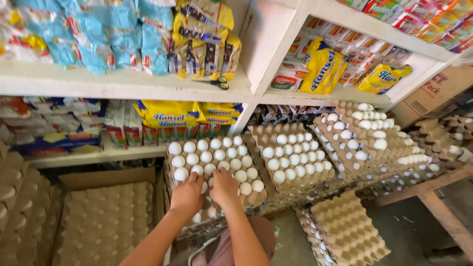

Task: The recorder is inspecting and sorting eggs from large trays into a smaller carton for sale.

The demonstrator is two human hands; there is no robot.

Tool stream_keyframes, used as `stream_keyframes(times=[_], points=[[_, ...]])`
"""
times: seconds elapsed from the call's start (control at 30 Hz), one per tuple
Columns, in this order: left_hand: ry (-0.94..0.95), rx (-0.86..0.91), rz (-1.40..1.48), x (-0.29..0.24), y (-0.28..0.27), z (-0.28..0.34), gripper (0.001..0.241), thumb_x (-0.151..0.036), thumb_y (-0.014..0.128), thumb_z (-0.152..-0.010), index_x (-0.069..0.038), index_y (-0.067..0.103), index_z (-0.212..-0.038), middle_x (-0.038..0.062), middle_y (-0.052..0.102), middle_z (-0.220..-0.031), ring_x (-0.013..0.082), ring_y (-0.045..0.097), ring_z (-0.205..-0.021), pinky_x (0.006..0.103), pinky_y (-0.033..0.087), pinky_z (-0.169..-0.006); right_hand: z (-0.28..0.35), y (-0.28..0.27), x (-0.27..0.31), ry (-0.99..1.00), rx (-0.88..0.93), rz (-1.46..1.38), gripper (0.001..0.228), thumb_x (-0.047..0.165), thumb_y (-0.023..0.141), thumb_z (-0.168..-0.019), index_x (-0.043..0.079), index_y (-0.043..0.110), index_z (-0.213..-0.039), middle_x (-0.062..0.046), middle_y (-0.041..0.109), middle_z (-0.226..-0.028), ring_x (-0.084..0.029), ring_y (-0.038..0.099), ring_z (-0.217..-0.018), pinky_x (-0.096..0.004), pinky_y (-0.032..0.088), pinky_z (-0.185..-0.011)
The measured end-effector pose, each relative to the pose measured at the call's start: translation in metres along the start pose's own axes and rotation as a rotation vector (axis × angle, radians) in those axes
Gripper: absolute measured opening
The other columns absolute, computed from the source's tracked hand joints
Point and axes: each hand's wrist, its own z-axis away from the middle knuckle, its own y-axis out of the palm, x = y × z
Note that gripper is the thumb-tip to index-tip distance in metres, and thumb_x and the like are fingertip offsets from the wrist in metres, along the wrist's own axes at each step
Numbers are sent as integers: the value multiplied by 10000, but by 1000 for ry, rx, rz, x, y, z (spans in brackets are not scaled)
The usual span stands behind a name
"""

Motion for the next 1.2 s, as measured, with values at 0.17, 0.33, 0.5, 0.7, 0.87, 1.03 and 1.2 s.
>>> stream_keyframes(times=[0.17, 0.33, 0.5, 0.7, 0.87, 1.03, 1.2], points=[[-135, 41, 299, -7, -43, 1, 481, -224, 825, -736, -115, 642, -1167, 93, 605, -1214, 334, 653, -1051, 461, 551, -867, -5, -5, -1, 58, 64, -56, 444, 84, 782, -721, 53, 635, -1139, -165, 569, -1219, -382, 579, -1154, -488, 530, -910], [-245, -44, 683, 13, -43, 11, 546, -266, 869, -716, -86, 679, -1195, 104, 694, -1075, 269, 700, -895, 397, 577, -792, -3, -12, -6, 73, 80, -94, 433, 127, 778, -755, 64, 640, -1161, -152, 584, -1221, -362, 595, -1141, -475, 532, -911], [-497, 67, 1510, 69, -45, 28, 459, -294, 740, -880, -5, 676, -1232, 97, 731, -1040, 179, 667, -868, 356, 550, -782, -3, -18, 2, 69, 85, -182, 423, 185, 772, -800, 79, 647, -1190, -134, 604, -1225, -335, 617, -1125, -458, 534, -911], [-682, 139, 1723, 128, -83, 62, 430, -287, 621, -950, 2, 642, -1268, 134, 733, -1138, 243, 713, -981, 388, 546, -871, -1, -25, -5, 139, 94, -241, 418, 242, 765, -845, 94, 653, -1219, -116, 624, -1228, -308, 639, -1108, -442, 536, -912], [-738, 195, 1657, 156, -102, 86, 405, -206, 577, -963, -12, 606, -1317, 160, 730, -1177, 283, 712, -1029, 408, 545, -913, -10, 17, -36, 117, 114, -546, 477, 285, 757, -881, 85, 631, -1296, -92, 658, -1251, -248, 667, -1116, -395, 547, -933], [-699, 257, 1713, 202, -58, 78, 465, -191, 521, -951, -58, 554, -1394, 183, 704, -1247, 327, 702, -1051, 456, 519, -962, -15, 51, 1, 273, 268, -1226, 746, 300, 737, -913, 62, 434, -1551, -105, 685, -1281, -217, 657, -1148, -352, 526, -971], [-1005, 324, 1854, 270, 36, 53, 528, -318, 440, -1038, -148, 502, -1534, 212, 602, -1283, 512, 547, -1085, 613, 421, -1006, -15, 72, 92, 42, 908, -2040, 434, 205, 633, -1118, -40, 507, -1453, -180, 620, -1382, -312, 590, -1335, -506, 511, -1116]])
